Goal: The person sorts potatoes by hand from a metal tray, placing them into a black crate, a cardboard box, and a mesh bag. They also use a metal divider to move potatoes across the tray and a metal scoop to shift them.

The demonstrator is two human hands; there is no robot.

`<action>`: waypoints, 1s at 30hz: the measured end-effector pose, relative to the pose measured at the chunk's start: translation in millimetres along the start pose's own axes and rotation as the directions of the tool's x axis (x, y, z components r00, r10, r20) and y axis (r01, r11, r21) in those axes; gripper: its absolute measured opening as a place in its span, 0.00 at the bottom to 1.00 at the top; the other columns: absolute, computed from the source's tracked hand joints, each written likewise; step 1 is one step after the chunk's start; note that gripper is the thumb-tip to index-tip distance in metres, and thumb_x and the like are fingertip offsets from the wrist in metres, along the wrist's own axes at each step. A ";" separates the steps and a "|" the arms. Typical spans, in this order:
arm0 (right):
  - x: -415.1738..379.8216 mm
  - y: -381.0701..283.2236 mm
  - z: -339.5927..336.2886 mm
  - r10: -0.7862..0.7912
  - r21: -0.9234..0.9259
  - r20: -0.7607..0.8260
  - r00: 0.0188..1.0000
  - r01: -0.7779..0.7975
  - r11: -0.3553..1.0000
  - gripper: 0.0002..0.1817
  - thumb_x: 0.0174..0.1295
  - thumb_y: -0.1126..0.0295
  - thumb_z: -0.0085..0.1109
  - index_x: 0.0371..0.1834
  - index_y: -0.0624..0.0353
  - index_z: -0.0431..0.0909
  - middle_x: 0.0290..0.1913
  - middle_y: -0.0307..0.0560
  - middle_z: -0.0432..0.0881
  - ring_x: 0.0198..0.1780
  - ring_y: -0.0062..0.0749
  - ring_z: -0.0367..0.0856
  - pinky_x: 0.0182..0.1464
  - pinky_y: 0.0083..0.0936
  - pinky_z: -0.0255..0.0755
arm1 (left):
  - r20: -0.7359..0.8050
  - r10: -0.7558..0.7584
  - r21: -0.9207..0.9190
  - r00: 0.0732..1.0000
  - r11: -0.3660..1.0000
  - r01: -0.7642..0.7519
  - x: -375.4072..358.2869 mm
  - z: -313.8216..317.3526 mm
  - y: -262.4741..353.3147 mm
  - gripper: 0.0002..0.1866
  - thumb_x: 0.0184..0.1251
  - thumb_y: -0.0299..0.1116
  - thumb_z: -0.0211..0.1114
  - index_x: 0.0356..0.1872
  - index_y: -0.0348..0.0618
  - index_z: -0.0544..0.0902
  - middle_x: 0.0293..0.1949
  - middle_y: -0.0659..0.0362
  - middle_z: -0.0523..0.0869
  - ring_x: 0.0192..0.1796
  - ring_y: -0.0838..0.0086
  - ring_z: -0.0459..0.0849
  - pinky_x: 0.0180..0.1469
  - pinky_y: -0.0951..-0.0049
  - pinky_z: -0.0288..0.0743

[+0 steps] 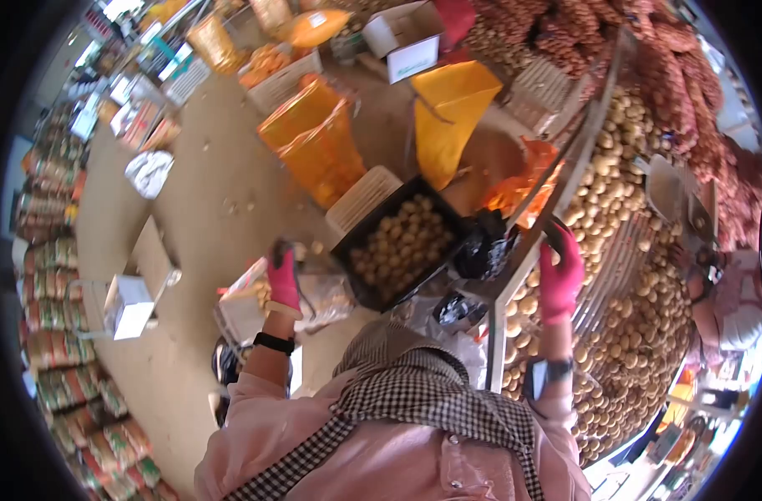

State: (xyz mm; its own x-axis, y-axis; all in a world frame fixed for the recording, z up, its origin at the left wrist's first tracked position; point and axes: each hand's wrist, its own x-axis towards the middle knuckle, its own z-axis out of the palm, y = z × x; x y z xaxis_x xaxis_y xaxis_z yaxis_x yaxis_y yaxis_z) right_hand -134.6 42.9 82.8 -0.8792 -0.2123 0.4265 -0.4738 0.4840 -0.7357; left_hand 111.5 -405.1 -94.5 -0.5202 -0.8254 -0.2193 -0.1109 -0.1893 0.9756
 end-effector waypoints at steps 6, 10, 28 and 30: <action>-113.6 62.9 -81.9 0.200 -0.129 -0.159 0.967 -0.222 0.967 0.17 0.64 0.80 0.58 0.56 0.62 0.81 0.52 0.49 0.86 0.52 0.32 0.84 0.56 0.25 0.76 | -0.379 0.142 0.147 0.915 0.985 -0.093 -29.8 -134.5 -36.4 0.22 0.71 0.32 0.60 0.65 0.40 0.73 0.56 0.53 0.80 0.59 0.66 0.78 0.64 0.66 0.69; -163.0 53.5 -147.1 0.322 -0.211 -0.232 0.918 -0.371 0.904 0.18 0.62 0.79 0.60 0.56 0.61 0.81 0.54 0.49 0.85 0.52 0.32 0.84 0.56 0.25 0.76 | 0.322 0.046 0.612 0.945 0.751 -0.245 21.3 -173.8 -136.0 0.27 0.71 0.31 0.63 0.69 0.43 0.68 0.60 0.49 0.78 0.60 0.64 0.79 0.61 0.67 0.74; -514.1 -15.9 -236.6 0.679 -0.195 -0.597 0.428 -0.898 0.395 0.25 0.53 0.68 0.69 0.57 0.54 0.76 0.52 0.51 0.81 0.53 0.47 0.80 0.55 0.37 0.76 | 0.507 -0.390 -0.501 -0.768 0.592 -0.632 -465.9 281.7 -3.0 0.19 0.63 0.39 0.67 0.53 0.47 0.81 0.52 0.51 0.82 0.51 0.55 0.83 0.52 0.58 0.79; -515.7 -8.3 -220.8 0.662 -0.320 -0.580 0.476 -0.880 0.352 0.27 0.53 0.66 0.70 0.58 0.54 0.74 0.51 0.52 0.80 0.54 0.51 0.79 0.57 0.40 0.74 | 0.546 -0.407 -0.486 -0.732 0.557 -0.673 -489.7 289.2 -15.2 0.19 0.64 0.39 0.66 0.54 0.47 0.80 0.50 0.50 0.83 0.49 0.56 0.84 0.50 0.60 0.80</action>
State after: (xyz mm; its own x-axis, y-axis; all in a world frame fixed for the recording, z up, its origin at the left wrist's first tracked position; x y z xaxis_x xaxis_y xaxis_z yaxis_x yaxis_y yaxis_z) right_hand 333.9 335.8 -14.8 -0.7026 0.7113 0.0210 0.6229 0.6289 -0.4653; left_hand 123.0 155.8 0.1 -0.0369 0.9717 -0.2333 0.7001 0.1918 0.6878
